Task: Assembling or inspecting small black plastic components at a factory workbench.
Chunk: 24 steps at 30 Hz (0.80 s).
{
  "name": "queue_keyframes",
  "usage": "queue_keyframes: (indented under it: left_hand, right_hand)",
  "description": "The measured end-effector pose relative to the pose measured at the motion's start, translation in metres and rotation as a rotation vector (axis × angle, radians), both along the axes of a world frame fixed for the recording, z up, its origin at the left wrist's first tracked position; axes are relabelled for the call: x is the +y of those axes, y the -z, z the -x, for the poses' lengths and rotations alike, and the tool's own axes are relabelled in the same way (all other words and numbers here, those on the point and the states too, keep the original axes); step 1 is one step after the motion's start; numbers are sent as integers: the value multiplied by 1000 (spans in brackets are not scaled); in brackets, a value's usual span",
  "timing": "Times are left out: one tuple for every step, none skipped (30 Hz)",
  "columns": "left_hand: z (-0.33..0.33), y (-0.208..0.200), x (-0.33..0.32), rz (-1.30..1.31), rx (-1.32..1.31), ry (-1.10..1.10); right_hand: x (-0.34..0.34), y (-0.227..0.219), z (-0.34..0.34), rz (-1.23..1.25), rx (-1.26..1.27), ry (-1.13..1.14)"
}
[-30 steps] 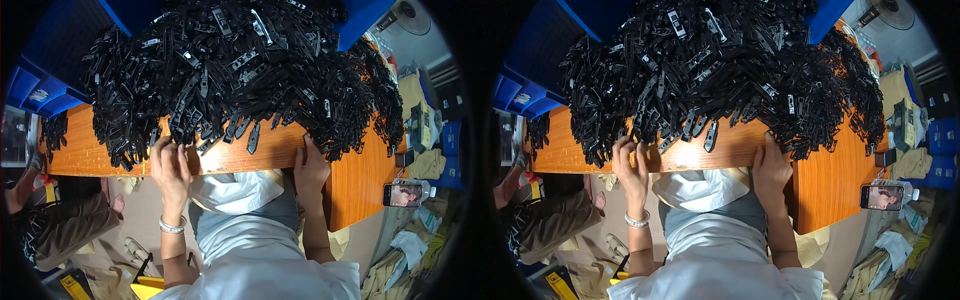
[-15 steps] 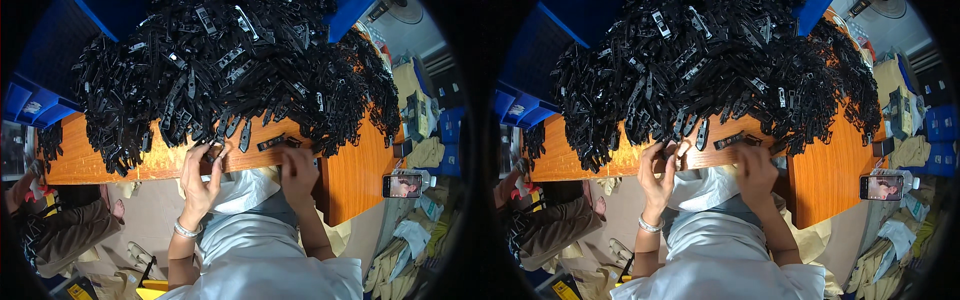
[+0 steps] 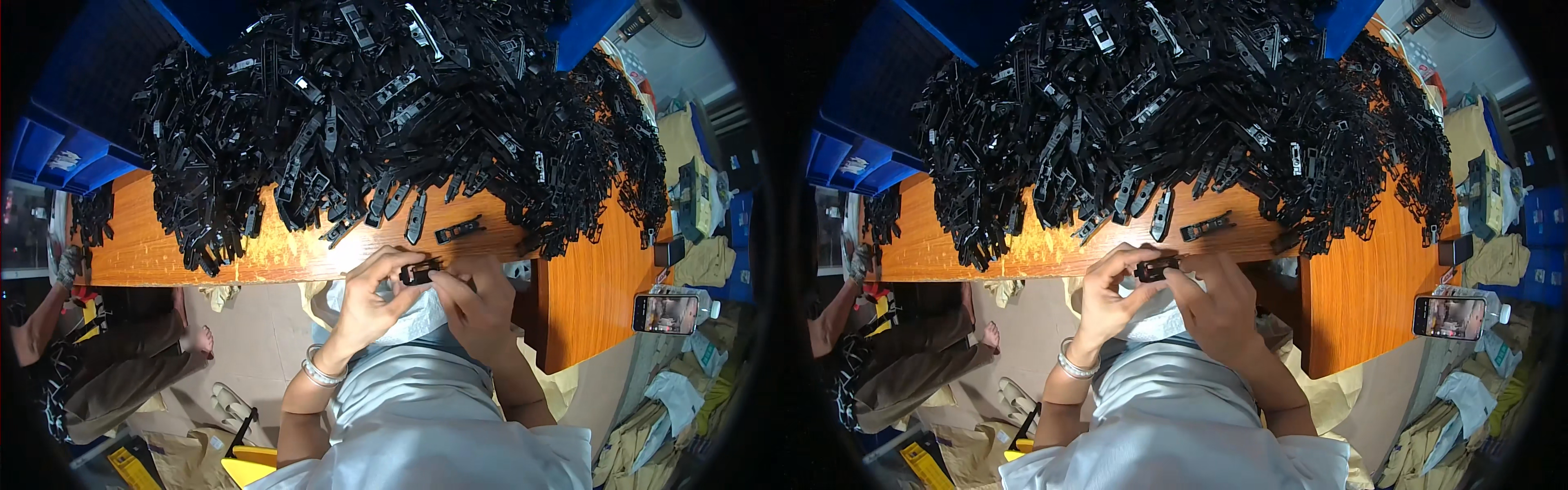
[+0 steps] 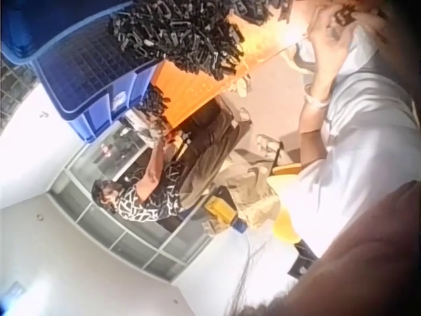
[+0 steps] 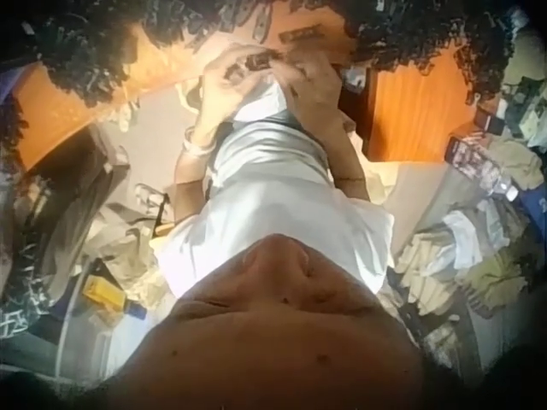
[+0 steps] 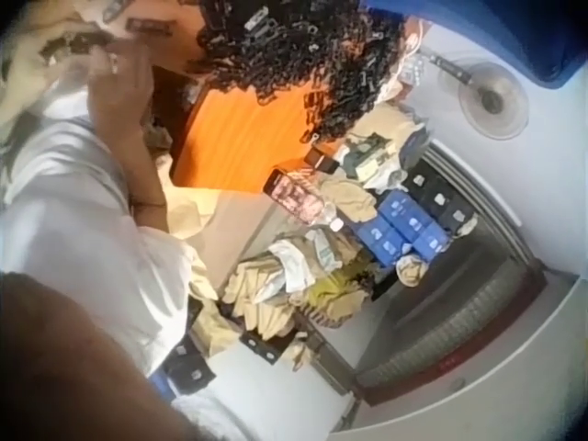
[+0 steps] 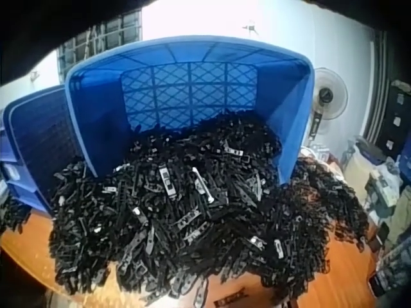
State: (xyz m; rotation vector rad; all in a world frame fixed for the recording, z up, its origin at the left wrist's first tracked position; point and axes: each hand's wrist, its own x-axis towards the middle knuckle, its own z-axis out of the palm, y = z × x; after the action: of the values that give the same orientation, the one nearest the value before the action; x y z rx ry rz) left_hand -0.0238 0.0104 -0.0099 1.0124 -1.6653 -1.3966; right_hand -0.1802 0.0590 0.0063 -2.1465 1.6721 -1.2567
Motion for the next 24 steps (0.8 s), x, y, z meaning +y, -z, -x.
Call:
queue_keyframes:
  left_hand:
    - [0,-1,1,17,-19,-12]
    - [0,-2,1,17,-21,-16]
    - [0,-4,0,66,-38,1]
    - [0,-6,-1,113,-53,19]
    - [-1,-3,-1,113,-54,18]
    - [-2,1,0,11,-11,40]
    - [-3,4,1,-91,33,62]
    - [-2,3,0,-91,33,61]
    - [1,2,0,-351,271,114]
    - [5,1,0,-611,511,166]
    - [10,11,0,-574,629,224]
    - [14,11,0,-573,630,223]
    - [22,7,-3,-278,343,143]
    - [29,3,-7,19,56,58]
    - [37,16,-8,477,-108,-47]
    - [40,17,-10,477,-107,-47]
    - [43,18,-12,580,-319,-23]
    - [44,18,-13,679,-532,1]
    - [44,20,-13,661,-550,3]
    - [44,20,-13,664,-550,6]
    - [43,17,-14,666,-447,-56]
    - [41,15,-16,663,-346,-120]
    - [40,15,-17,605,-245,-156]
    - [37,12,-17,603,-247,-156]
  right_hand:
    - [0,2,-1,0,32,-13]
    - [0,3,-1,-1,64,-25]
    - [-1,3,-1,0,62,-28]
    - [-1,1,-1,-9,83,-53]
    - [-2,-1,0,-17,104,-77]
    - [-3,-3,2,-17,104,-78]
    - [-6,-5,5,-38,14,-119]
    - [-7,-6,9,-59,-75,-160]
    - [-4,-4,13,-59,-75,-161]
    - [2,-1,17,-85,-170,-134]
    - [7,2,20,-111,-264,-108]
    - [11,5,20,-111,-263,-109]
    - [16,10,21,-88,-472,35]
    - [19,13,20,-63,-679,175]
    - [22,16,22,-64,-679,174]
    - [24,19,27,-95,-790,243]
    - [24,20,30,-126,-901,311]
    - [22,20,30,-127,-901,311]
    - [20,17,29,-170,-925,326]
    - [18,16,29,-214,-949,340]
    - [18,16,30,-212,-951,343]
    - [17,15,30,-224,-942,286]
    - [17,15,29,-236,-932,228]
    - [16,15,28,-238,-934,228]
